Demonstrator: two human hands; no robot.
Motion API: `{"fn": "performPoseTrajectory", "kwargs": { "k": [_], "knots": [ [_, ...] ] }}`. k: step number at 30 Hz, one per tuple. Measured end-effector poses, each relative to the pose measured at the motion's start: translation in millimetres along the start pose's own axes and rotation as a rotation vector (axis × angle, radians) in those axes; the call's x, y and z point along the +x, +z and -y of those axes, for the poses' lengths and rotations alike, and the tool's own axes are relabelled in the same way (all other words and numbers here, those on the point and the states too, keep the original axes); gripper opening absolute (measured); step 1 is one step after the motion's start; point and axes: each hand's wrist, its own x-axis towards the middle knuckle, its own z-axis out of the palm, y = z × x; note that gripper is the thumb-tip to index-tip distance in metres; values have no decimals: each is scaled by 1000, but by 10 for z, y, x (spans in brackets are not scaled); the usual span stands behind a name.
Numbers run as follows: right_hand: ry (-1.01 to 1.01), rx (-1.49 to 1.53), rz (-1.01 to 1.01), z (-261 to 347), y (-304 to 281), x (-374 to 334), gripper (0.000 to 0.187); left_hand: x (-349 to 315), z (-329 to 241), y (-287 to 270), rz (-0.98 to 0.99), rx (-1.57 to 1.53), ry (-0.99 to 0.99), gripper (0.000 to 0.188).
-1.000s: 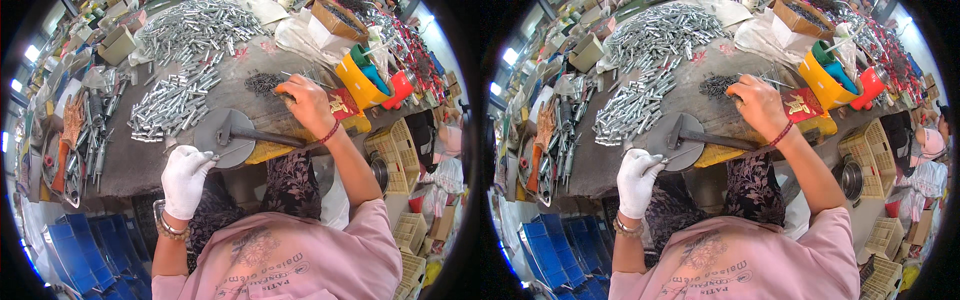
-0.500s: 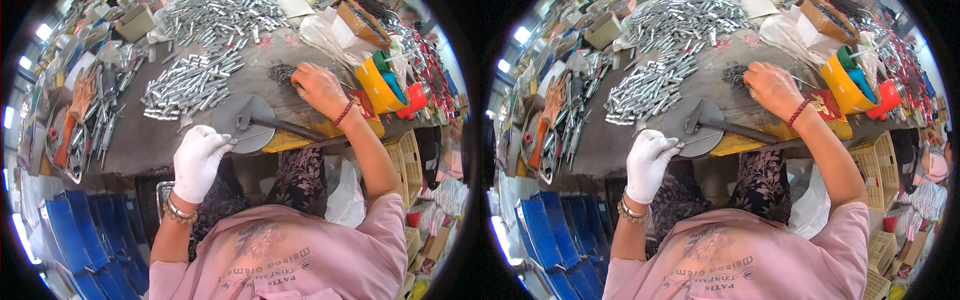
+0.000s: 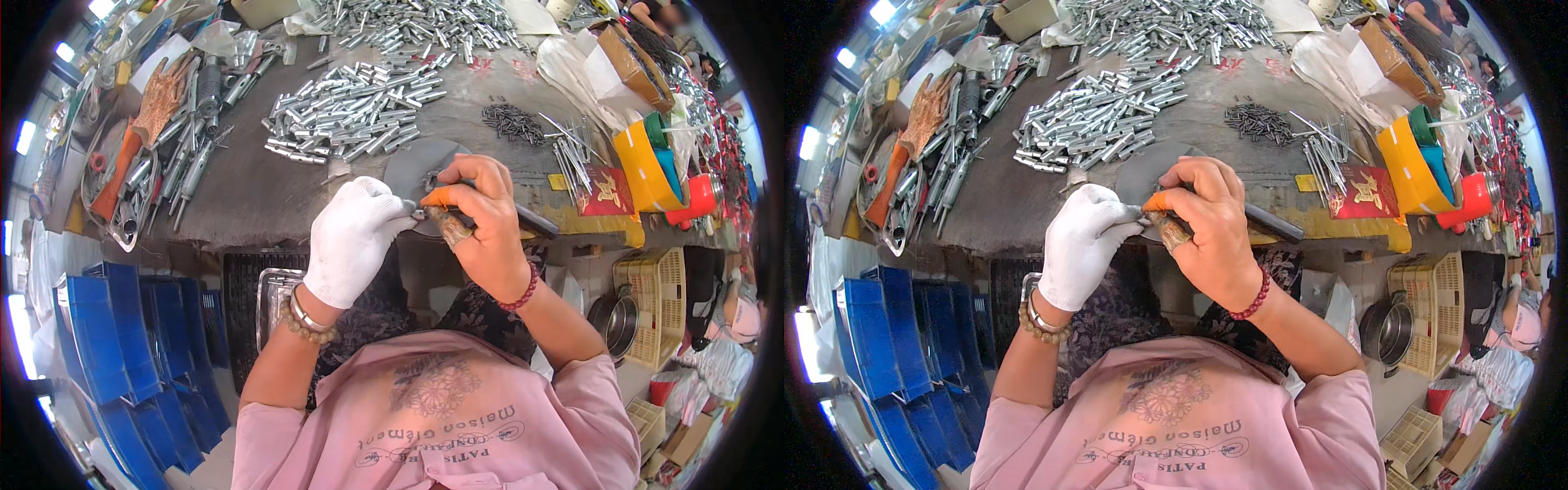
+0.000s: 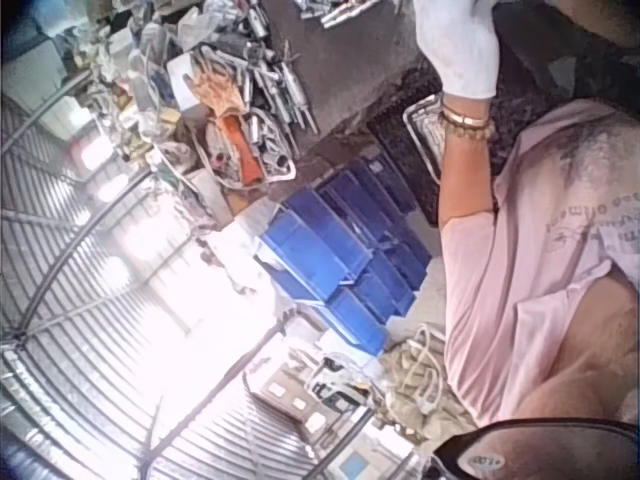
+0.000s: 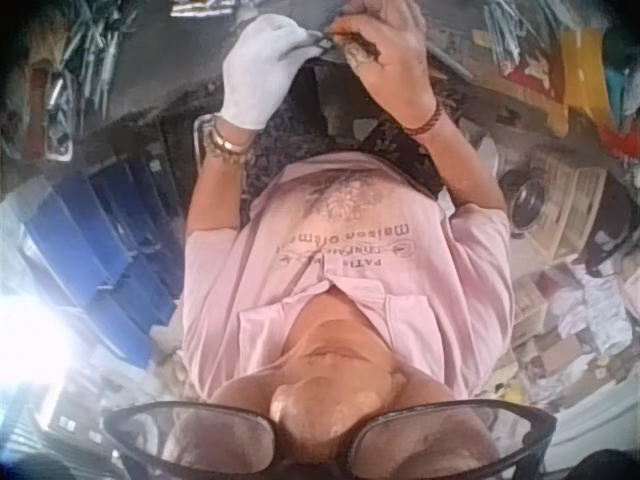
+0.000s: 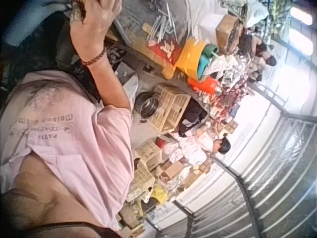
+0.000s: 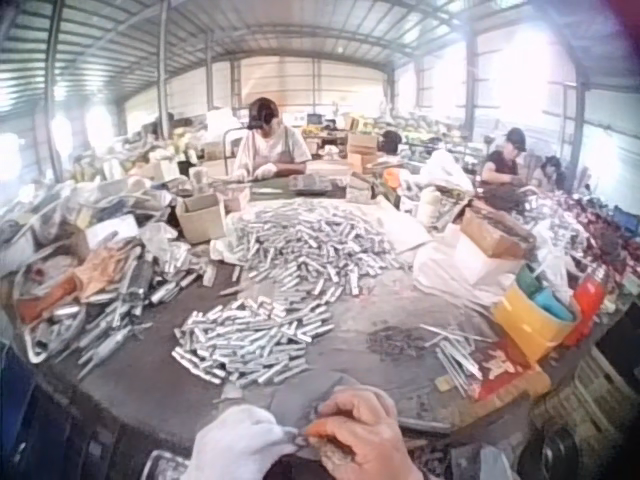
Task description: The person assembles metal components by inserting pins into metal tubes, tapping them into place with a hand tool on an anvil, and placing the assembled pieces onto a metal tray. The person then hands the filled tray to a coworker before continuing to assemble more components.
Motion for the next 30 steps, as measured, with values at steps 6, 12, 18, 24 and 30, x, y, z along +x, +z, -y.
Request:
{"fn": "performPoseTrajectory", "kwargs": {
  "k": [6,12,18,24,30],
  "knots": [
    [-7,-80,-56,-36,140,-70,27,-3,51,-27,28,-113,-33,20],
    [-2,-80,-59,-56,158,-79,29,4,67,-23,42,-144,-63,17],
    [-5,-89,-57,-39,159,-88,27,-6,78,-20,46,-151,-77,18],
    [-123,-276,-25,11,68,-67,26,20,89,-9,33,-120,-20,19],
    [-108,-401,42,158,-383,-3,40,8,81,-6,53,-155,-75,18]
  ]
}}
